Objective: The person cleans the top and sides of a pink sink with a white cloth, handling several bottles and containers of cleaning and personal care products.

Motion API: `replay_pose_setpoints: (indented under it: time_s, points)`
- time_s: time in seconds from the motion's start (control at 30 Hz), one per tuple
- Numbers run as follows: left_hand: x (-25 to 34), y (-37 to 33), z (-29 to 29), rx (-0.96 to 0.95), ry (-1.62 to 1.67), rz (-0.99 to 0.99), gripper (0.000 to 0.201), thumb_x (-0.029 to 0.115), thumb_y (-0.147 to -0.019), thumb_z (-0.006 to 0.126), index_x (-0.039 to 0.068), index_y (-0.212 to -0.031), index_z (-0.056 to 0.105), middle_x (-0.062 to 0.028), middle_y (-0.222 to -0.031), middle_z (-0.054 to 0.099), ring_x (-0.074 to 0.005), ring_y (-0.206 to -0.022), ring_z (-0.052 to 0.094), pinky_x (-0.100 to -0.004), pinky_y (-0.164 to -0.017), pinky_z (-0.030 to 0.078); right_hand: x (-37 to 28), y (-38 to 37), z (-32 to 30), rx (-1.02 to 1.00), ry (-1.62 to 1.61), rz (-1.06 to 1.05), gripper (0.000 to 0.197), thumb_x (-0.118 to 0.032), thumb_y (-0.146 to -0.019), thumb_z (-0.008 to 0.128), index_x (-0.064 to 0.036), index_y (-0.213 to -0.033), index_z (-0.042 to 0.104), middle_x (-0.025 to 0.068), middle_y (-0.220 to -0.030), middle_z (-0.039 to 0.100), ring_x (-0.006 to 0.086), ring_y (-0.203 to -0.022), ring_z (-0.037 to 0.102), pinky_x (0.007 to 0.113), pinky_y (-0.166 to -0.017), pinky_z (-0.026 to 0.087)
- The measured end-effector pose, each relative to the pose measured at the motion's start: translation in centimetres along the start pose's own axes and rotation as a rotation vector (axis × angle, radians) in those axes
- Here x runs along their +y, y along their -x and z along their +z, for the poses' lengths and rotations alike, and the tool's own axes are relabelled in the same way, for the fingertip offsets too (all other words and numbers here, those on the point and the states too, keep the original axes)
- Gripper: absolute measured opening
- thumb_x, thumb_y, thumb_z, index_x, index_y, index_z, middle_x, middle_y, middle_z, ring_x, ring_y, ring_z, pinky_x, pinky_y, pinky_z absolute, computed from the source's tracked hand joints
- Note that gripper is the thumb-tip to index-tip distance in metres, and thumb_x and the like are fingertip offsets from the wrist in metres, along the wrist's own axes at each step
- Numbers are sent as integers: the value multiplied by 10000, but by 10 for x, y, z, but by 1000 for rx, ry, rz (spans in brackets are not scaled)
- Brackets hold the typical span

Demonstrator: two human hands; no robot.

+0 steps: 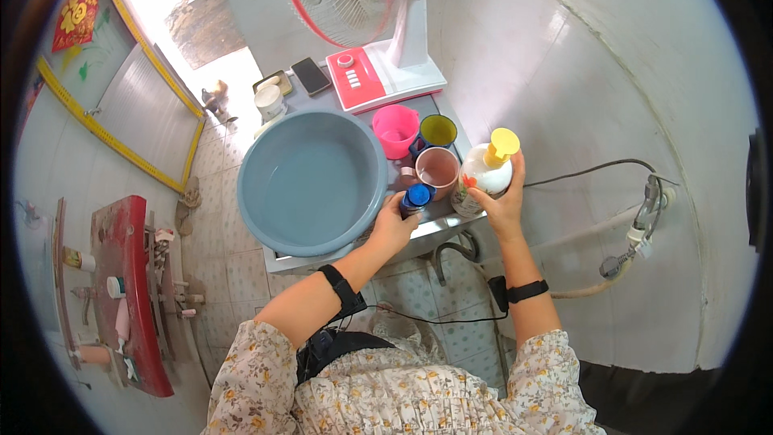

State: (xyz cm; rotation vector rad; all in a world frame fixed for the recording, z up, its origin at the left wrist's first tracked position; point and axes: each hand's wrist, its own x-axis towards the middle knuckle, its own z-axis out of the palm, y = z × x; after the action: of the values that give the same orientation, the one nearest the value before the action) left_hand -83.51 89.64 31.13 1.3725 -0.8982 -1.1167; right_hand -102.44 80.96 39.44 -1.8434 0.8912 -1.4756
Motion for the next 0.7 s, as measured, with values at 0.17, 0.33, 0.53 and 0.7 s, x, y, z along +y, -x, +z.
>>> replay_pose_setpoints:
  time_s: [0.17, 0.33, 0.53, 0.7]
  points:
    - [6, -3, 0, -3, -159, 18, 411, 88, -735, 652, 23, -1107, 492, -129, -968, 511, -231, -846, 551, -339, -749, 457, 0, 3, 2, -2, -9, 27, 1001, -75, -565, 804, -8, -1360, 200, 152, -1299, 347, 239, -1170, 409, 348, -969, 358]
    - [-3, -8, -6, -88, -312, -40, 488, 203, -763, 641, 27, -1172, 441, -191, -1110, 493, -327, -1065, 471, -390, -925, 369, 7, 8, -2, -1, -58, 31, 1001, -45, -552, 795, -34, -1362, 207, 128, -1334, 302, 236, -1209, 359, 353, -1007, 312]
    - [31, 21, -7, -69, -745, -120, 732, 284, -797, 596, -129, -1280, 232, -353, -1184, 429, -417, -1149, 428, -410, -983, 339, 12, 12, -15, -46, 40, 21, 1025, -3, -573, 741, -43, -1396, 131, 122, -1413, 210, 255, -1298, 252, 357, -1070, 208]
    - [88, 65, -42, -428, -794, -161, 568, 304, -819, 572, -48, -1222, 382, -252, -1080, 548, -372, -1000, 539, -401, -872, 425, -10, 12, -13, 36, 129, -126, 860, -161, -661, 717, -28, -1368, 245, 128, -1398, 253, 266, -1298, 258, 388, -1059, 214]
